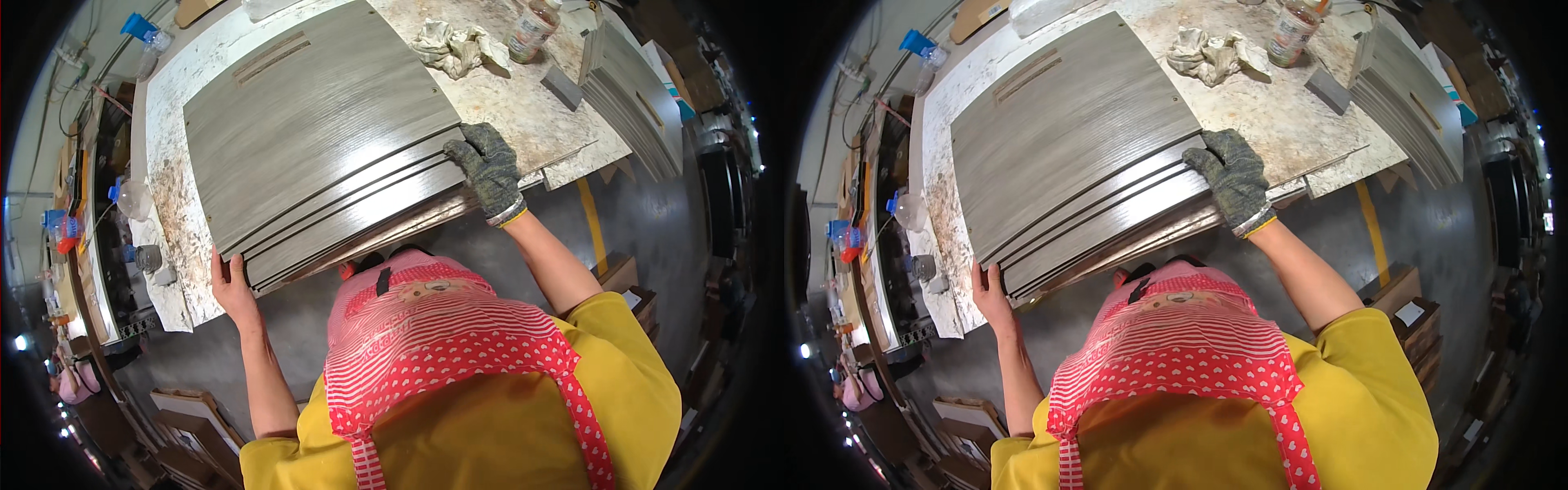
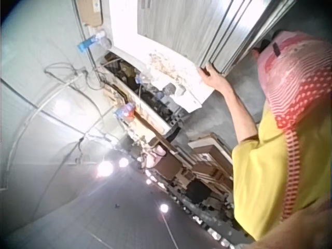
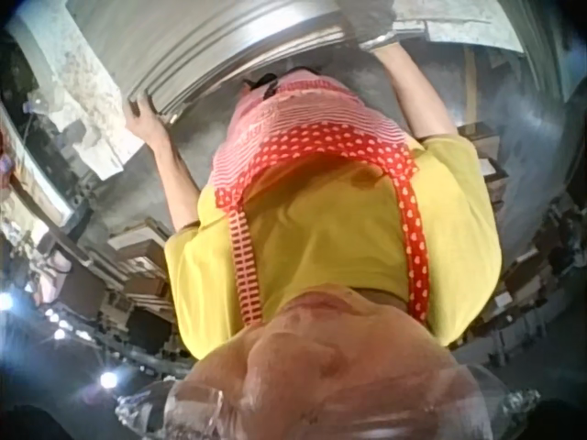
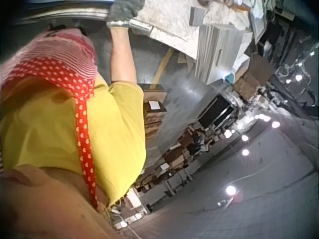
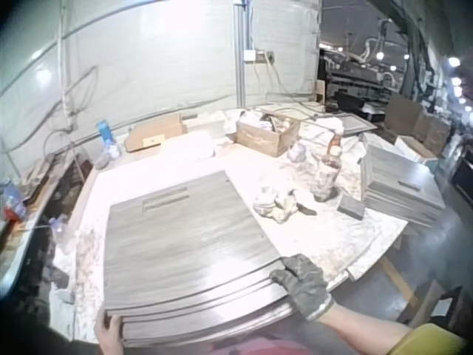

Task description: The person aligns a stack of wooden panels on a workbench, applies compound from a container onto a sanding block with a spatula, and sands the edges of the panels. The person then rearranges the panels and wipes their edges with a cloth.

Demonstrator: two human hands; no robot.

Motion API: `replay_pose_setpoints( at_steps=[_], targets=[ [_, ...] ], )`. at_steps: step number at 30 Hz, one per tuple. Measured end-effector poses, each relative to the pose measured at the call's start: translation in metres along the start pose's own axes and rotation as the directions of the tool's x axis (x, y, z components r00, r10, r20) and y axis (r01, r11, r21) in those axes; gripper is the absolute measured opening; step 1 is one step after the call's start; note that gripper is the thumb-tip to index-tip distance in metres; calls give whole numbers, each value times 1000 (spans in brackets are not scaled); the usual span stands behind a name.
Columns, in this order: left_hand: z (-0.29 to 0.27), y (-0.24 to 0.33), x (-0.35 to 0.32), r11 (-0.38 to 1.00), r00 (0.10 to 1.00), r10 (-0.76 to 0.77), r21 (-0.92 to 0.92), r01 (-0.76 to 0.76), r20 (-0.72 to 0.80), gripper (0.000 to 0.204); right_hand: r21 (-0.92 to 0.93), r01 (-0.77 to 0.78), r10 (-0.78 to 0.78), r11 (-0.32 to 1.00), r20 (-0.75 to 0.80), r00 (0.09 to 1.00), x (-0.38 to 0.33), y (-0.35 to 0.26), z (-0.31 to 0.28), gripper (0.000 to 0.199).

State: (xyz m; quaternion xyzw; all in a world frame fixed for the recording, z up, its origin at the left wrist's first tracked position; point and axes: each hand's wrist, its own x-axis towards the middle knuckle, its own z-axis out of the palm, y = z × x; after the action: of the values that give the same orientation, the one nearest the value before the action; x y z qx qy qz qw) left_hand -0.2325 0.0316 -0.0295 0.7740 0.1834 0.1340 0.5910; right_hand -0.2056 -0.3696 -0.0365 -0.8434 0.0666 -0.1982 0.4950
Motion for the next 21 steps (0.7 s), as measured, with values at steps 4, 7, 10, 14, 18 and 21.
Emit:
replay_pose_setpoints(
  at_steps=[4,7,10,14,18,21],
  targets=[
    [2,7,-4,1000,1000,15,0,-15,-5,43,125,-185,175,975,86,981,2,-13,-3,25],
    [-9,7,-8,998,991,-54,51,48,122,59,241,-84,50,967,141,989,-2,1,-15,37],
    [-11,6,-31,998,927,-64,1,69,370,85,4,-136,126,991,349,929,-8,1,-33,70],
    [-2,10,-31,999,958,-17,35,8,287,88,-34,-67,75,997,392,917,-10,14,-32,81],
    [-8,-3,-24,994,970,50,84,-73,239,82,-144,30,32,989,409,912,-4,11,-33,80],
    [-5,0,-27,998,987,-60,34,56,150,78,-238,63,37,969,394,918,-6,0,-33,76]
  ],
)
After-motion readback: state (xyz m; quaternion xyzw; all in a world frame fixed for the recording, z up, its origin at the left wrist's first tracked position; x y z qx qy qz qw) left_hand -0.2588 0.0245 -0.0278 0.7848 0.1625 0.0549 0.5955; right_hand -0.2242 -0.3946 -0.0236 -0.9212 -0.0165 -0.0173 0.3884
